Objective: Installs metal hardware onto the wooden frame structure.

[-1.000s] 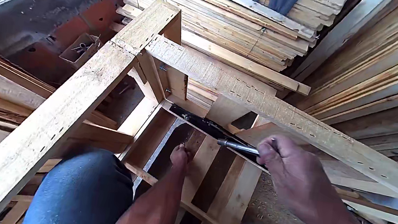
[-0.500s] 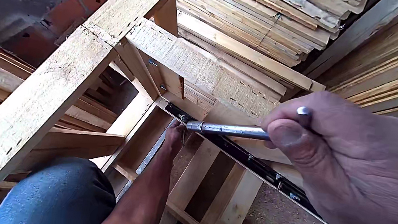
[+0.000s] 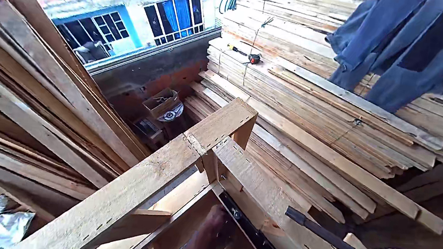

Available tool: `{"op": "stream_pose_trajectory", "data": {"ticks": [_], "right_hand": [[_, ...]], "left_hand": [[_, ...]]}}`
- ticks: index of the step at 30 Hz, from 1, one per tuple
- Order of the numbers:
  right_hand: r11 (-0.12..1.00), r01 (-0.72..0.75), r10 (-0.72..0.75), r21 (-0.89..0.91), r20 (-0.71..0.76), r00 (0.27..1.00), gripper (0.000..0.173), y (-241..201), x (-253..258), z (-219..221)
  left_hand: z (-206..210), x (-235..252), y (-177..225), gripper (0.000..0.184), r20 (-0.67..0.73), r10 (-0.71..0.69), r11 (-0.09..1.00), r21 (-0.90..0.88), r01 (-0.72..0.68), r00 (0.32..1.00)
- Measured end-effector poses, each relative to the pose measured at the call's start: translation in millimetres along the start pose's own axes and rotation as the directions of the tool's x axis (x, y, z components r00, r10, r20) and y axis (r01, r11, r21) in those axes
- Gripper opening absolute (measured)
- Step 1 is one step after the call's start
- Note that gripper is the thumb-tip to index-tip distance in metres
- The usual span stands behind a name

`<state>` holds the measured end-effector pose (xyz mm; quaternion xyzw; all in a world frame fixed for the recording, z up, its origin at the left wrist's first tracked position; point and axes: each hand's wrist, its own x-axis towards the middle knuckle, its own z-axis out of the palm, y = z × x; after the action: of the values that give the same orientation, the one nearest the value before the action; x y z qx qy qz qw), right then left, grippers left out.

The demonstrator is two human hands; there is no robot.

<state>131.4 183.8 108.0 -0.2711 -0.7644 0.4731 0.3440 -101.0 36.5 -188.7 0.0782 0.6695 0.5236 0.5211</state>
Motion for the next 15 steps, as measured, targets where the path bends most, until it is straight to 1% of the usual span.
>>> {"op": "stream_pose_trajectory", "data": {"ticks": [1, 4, 6, 7, 9, 11, 12, 13, 15], "right_hand": [[1.0, 0.017, -0.017, -0.007, 0.012, 1.0, 0.031, 0, 0, 1], [1.0, 0.028, -0.028, -0.004, 0.023, 0.999, 0.031, 1, 2, 4], [0.999, 0.029, -0.028, -0.015, 0.025, 0.999, 0.033, 1, 3, 4], [0.999, 0.029, -0.028, -0.022, 0.025, 0.999, 0.033, 1, 3, 5], [0.999, 0.02, -0.02, -0.039, 0.022, 1.0, 0.034, 0, 1, 4], [0.999, 0.018, -0.017, -0.049, 0.017, 1.0, 0.034, 0, 1, 4], [0.998, 0.019, -0.018, -0.058, 0.013, 1.0, 0.034, 0, 1, 5], [0.997, 0.017, -0.016, -0.071, 0.01, 1.0, 0.035, -1, 1, 6], [0.995, 0.013, -0.012, -0.102, 0.006, 1.0, 0.035, -1, 3, 5]], "left_hand": [[-4, 0, 3, 0.022, 0.031, 0.005, 1.0, 0.024, -0.006, 1.0], [-15, -5, 11, 0.025, 0.088, -0.047, 0.991, 0.128, 0.035, 0.995], [-14, -4, 8, 0.024, 0.067, -0.052, 0.985, 0.166, 0.04, 0.996], [-10, -6, 7, 0.024, 0.036, -0.056, 0.985, 0.167, 0.049, 0.998], [4, -13, 8, 0.023, -0.07, -0.088, 0.983, 0.153, 0.098, 0.994], [20, -19, 13, 0.025, -0.174, -0.136, 0.964, 0.202, 0.171, 0.975], [24, -22, 15, 0.026, -0.212, -0.158, 0.934, 0.285, 0.215, 0.964], [27, -28, 18, 0.03, -0.228, -0.186, 0.879, 0.395, 0.265, 0.956], [34, -41, 28, 0.037, -0.201, -0.232, 0.734, 0.606, 0.307, 0.952]]}}
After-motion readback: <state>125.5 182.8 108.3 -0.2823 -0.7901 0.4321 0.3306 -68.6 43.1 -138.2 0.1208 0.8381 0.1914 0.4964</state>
